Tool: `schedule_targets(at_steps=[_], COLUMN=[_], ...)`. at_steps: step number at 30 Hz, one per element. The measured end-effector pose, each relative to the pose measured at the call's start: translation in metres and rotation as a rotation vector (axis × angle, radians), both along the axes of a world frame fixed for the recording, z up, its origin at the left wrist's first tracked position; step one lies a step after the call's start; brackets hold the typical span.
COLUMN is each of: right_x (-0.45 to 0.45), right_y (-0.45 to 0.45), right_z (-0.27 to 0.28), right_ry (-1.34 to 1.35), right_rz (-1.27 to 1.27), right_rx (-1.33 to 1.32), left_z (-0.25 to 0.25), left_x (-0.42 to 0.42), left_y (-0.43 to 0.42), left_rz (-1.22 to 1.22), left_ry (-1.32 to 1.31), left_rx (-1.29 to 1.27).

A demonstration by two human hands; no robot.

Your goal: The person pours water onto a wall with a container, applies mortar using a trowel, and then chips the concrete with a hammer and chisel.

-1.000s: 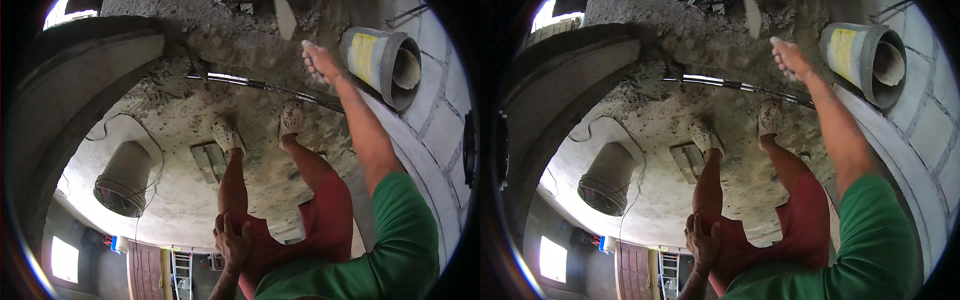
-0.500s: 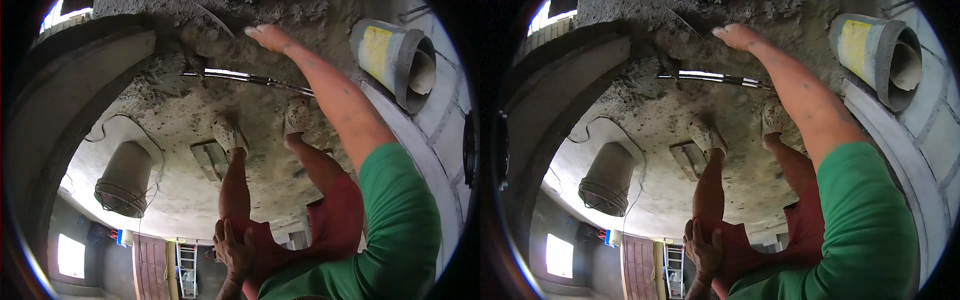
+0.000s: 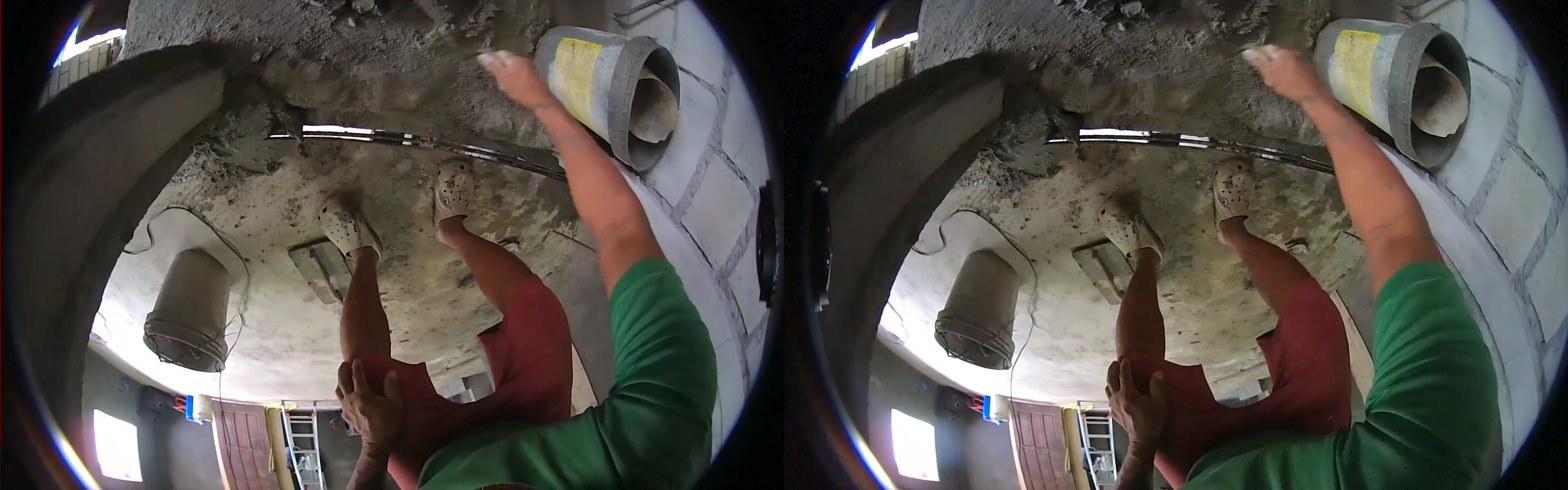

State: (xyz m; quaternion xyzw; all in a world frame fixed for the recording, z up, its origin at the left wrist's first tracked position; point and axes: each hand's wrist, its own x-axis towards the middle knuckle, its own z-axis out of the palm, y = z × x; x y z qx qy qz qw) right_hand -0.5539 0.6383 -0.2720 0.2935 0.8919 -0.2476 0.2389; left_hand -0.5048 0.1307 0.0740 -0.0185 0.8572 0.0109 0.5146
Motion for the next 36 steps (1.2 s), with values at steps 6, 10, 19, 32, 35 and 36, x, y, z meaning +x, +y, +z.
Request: schedule_targets(at_steps=[6, 10, 19, 32, 35, 36], right_x=[-0.029, 0.013, 0.034, 0.04, 0.029, 0.028], right_y=[-0.061, -0.01, 0.064, 0.002, 0.0, -0.003], right_z=[-0.057, -0.068, -0.014, -0.042, -0.053, -0.05], right_ry=[-0.131, -0.102, -0.352, 0.019, -0.008, 0.069], right_rz=[0.191, 0.015, 0.047, -0.018, 0.011, 0.02], right_rx=[-0.021, -0.031, 0.005, 0.251, 0.399, 0.55], left_z=[-0.004, -0.005, -0.004, 0.002, 0.004, 0.006], left_x=[-0.009, -0.01, 0.0, 0.01, 0.022, 0.026], left_y=[0.014, 0.015, 0.007, 0.014, 0.011, 0.011], left_rz=[-0.083, -0.094, -0.077, -0.102, -0.11, -0.12], left_ry=[0.028, 0.042, 0.081, 0.067, 0.075, 0.065], left_rx=[-0.009, 0.02, 0.052, 0.026, 0.034, 0.013])
